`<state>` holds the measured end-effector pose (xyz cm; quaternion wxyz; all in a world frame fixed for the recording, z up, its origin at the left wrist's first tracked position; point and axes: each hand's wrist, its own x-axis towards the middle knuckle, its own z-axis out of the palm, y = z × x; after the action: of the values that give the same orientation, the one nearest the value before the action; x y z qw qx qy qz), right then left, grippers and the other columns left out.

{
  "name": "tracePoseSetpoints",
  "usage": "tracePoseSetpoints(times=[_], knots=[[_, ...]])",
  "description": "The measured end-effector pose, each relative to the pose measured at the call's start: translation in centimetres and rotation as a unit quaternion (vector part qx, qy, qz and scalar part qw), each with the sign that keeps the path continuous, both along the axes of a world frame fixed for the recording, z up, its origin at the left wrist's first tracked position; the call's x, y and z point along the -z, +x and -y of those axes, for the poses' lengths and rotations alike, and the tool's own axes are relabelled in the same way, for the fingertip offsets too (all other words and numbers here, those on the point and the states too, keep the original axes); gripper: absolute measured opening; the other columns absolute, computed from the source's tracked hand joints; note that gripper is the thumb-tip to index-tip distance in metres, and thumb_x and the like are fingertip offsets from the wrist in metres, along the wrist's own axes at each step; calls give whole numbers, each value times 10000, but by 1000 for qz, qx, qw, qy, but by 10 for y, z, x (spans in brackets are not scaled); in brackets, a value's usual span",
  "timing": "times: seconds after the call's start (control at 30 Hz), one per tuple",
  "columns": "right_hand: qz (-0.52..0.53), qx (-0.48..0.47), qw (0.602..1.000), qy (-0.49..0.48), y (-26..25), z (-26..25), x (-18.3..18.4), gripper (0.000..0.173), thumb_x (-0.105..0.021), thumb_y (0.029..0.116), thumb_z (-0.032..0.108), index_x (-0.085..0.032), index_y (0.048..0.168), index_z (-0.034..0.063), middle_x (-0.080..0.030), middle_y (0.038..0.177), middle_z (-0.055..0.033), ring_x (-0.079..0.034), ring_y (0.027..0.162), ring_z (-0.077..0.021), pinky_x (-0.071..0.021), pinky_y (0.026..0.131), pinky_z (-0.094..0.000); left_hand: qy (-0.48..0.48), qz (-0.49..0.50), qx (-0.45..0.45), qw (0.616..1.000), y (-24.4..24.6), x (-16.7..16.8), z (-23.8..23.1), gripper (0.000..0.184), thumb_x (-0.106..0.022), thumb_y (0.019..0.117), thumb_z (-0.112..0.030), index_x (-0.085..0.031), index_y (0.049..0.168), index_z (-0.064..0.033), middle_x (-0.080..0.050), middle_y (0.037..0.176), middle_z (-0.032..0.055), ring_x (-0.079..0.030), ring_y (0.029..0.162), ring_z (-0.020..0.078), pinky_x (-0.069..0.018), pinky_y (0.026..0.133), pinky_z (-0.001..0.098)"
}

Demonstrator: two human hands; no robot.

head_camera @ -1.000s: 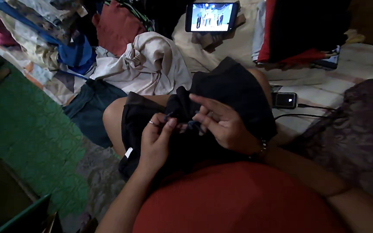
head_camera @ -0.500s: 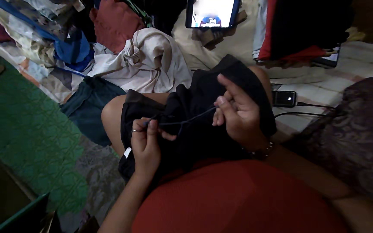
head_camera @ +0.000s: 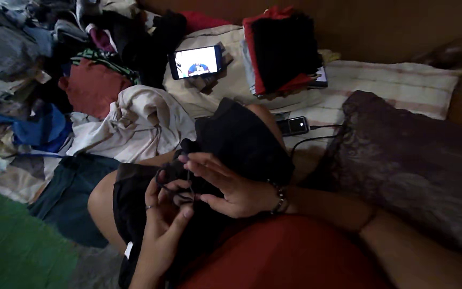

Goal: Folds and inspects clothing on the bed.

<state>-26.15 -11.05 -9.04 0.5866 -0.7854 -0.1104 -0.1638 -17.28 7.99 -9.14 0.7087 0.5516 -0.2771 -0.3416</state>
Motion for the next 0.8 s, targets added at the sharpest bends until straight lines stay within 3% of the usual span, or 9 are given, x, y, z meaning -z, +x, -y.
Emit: tracePoseSetpoints(times=[0.1, 0.17, 0.27, 0.37, 0.43, 0.5, 0.57, 0.67, 0.8], knots=[[-87, -45, 995, -2, -4, 4, -2, 728, -637, 908, 8, -333, 1569, -13, -478, 1380, -270, -594, 1085, -187, -522, 909, -236, 53, 31, 40, 997, -8, 2, -7, 992, -800, 860, -101, -149, 1600, -219, -586, 1368, -17, -672, 1132, 150, -610, 943, 319], [-118, -63, 991, -1, -5, 2, 0, 737, -653, 927, 35, -325, 1587, 25, -524, 1266, -238, -605, 955, -161, -536, 819, -216, 107, 128, 21, 986, -14, 6, -8, 878, -749, 868, -59, -233, 1573, -144, -593, 1332, -12, -652, 1139, 87, -591, 949, 268], [-176, -78, 981, -3, -1, 2, -6, 784, -688, 959, 135, -270, 1619, 70, -594, 1171, -205, -611, 901, -154, -532, 785, -230, 125, 296, -16, 947, -14, 9, -3, 625, -682, 909, -122, -412, 1470, -178, -587, 1271, 18, -598, 1139, 42, -531, 971, 214], [-158, -82, 984, 7, 3, -2, -4, 666, -635, 963, 42, -369, 1573, 33, -675, 1009, -165, -645, 842, -150, -548, 794, -257, 136, 411, -67, 899, -11, 4, 3, 509, -667, 905, -139, -450, 1362, -195, -509, 1247, 77, -553, 1124, 47, -473, 959, 156], [-115, -62, 991, -4, 2, -3, 1, 515, -604, 974, 48, -509, 1478, -3, -721, 1092, -163, -685, 956, -166, -544, 907, -280, 157, 425, -84, 887, -10, 2, 4, 509, -672, 890, -126, -447, 1343, -178, -470, 1260, 114, -541, 1122, 48, -457, 953, 139], [-82, -54, 994, 47, 1, -2, 7, 410, -597, 985, 50, -583, 1381, -57, -700, 992, -139, -623, 906, -146, -497, 879, -257, 181, 402, -84, 893, -7, 3, 3, 664, -702, 846, -103, -386, 1429, -134, -491, 1276, 148, -589, 1045, 36, -511, 878, 144], [-106, -91, 976, 166, 1, 0, 7, 438, -567, 995, 10, -515, 1420, -87, -640, 960, -69, -581, 874, -44, -496, 846, -182, 203, 379, -64, 901, -6, 3, 1, 783, -718, 853, -110, -295, 1509, -49, -571, 1209, 143, -627, 926, 19, -547, 814, 160], [-162, -117, 927, 318, -1, 4, 5, 515, -553, 993, -14, -430, 1493, -43, -647, 977, -17, -645, 863, -58, -572, 848, -256, 231, 357, -16, 905, -6, 1, 1, 822, -701, 878, -121, -255, 1550, 38, -679, 1053, 86, -650, 864, 18, -564, 789, 184], [-186, -185, 878, 400, -4, 17, 3, 726, -605, 967, 30, -246, 1597, 66, -657, 1018, -22, -665, 806, -82, -583, 711, -232, 170, 341, -131, 915, -1, 8, -6, 653, -644, 884, -48, -336, 1461, -43, -560, 1309, 100, -635, 907, 1, -557, 769, 157]])
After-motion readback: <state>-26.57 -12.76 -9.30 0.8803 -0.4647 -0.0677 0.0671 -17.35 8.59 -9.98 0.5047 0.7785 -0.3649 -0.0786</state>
